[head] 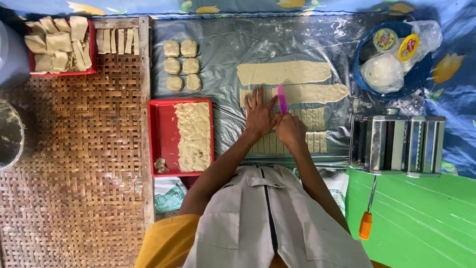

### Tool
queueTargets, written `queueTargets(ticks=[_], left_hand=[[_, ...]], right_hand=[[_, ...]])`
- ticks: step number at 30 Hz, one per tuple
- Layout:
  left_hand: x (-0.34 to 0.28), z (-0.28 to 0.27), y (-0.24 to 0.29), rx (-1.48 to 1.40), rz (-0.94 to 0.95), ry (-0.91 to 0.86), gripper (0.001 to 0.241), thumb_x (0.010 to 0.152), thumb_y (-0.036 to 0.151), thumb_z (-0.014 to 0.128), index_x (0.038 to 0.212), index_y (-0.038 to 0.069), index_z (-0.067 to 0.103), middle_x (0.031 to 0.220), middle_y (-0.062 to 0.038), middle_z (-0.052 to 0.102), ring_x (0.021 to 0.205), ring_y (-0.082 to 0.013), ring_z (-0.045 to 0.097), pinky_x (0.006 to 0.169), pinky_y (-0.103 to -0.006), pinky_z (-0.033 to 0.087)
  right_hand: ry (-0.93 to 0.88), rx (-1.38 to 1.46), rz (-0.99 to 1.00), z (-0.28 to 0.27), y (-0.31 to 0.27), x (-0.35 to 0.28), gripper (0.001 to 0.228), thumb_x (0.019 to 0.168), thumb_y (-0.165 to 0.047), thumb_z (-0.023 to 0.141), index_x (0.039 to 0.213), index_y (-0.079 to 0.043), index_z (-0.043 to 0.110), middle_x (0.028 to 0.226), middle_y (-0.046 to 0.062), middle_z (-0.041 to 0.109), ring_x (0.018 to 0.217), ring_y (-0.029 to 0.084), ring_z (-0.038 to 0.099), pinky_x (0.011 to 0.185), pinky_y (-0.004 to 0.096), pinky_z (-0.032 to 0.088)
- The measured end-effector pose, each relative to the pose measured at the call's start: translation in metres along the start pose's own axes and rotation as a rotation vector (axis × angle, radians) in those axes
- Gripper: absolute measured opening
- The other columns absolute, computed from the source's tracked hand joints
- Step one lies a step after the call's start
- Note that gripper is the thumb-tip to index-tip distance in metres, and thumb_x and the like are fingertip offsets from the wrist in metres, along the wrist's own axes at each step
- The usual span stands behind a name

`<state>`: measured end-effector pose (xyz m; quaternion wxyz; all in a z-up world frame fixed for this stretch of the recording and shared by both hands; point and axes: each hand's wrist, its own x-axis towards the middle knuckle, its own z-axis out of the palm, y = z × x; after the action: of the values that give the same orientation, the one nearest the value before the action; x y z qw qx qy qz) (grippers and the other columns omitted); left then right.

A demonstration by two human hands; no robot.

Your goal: Cut strips of dough into small rectangular pieces using a small knife.

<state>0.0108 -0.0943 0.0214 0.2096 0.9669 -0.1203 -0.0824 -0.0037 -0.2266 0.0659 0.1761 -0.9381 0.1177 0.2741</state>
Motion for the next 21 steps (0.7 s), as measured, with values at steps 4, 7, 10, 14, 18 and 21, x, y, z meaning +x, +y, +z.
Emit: queueTargets(ticks=[4,7,10,14,18,21], left_hand=[[0.0,0.004,0.0,0.021,0.004,-0.003,0.062,0.092,0.055,0.06,0.147,0.028,0.053,0.164,-0.024,0.021,0.155,-0.0431,0.013,0.119,-0.0685,0.011],[0.0,0.002,0.0,-0.004,0.0,0.0,0.063,0.091,0.057,0.059,0.147,0.028,0.054,0.165,-0.024,0.021,0.155,-0.043,0.014,0.12,-0.0683,0.01],[-0.002,0.003,0.0,-0.034,0.001,0.03,0.059,0.093,0.056,0.053,0.144,0.027,0.057,0.163,-0.024,0.024,0.155,-0.0435,0.014,0.119,-0.0689,0.01],[-0.003,0.008,0.001,-0.021,0.013,0.058,0.058,0.092,0.055,0.054,0.142,0.026,0.058,0.161,-0.025,0.026,0.154,-0.0432,0.017,0.118,-0.0689,0.013],[-0.004,0.017,0.002,-0.013,0.016,0.085,0.055,0.091,0.053,0.055,0.139,0.027,0.062,0.16,-0.022,0.03,0.154,-0.0414,0.017,0.118,-0.0677,0.016],[-0.005,0.02,0.003,-0.006,0.004,0.075,0.056,0.09,0.052,0.056,0.139,0.028,0.061,0.161,-0.023,0.029,0.155,-0.0406,0.017,0.119,-0.0673,0.016]], right_hand=[[-0.034,0.016,0.037,0.002,0.005,-0.003,0.056,0.098,-0.043,0.039,0.104,0.0,0.073,0.102,0.027,0.075,0.097,0.05,0.072,0.083,0.062,0.055],[-0.011,0.003,0.018,0.011,0.012,-0.004,0.054,0.098,-0.041,0.041,0.107,0.003,0.072,0.1,0.029,0.074,0.096,0.051,0.072,0.083,0.062,0.055],[-0.027,0.004,0.017,0.004,0.007,-0.021,0.055,0.101,-0.036,0.035,0.109,0.005,0.071,0.101,0.033,0.073,0.096,0.053,0.072,0.084,0.064,0.054],[-0.04,-0.039,0.012,0.01,0.012,-0.027,0.055,0.103,-0.035,0.032,0.109,0.005,0.07,0.101,0.031,0.074,0.095,0.051,0.073,0.083,0.063,0.055],[-0.048,-0.061,-0.001,0.01,0.015,-0.034,0.055,0.102,-0.035,0.032,0.111,0.004,0.07,0.1,0.03,0.074,0.096,0.051,0.073,0.083,0.062,0.055],[-0.063,-0.033,0.017,0.005,0.015,-0.041,0.056,0.1,-0.035,0.034,0.109,0.005,0.072,0.1,0.031,0.074,0.099,0.053,0.071,0.086,0.064,0.054]])
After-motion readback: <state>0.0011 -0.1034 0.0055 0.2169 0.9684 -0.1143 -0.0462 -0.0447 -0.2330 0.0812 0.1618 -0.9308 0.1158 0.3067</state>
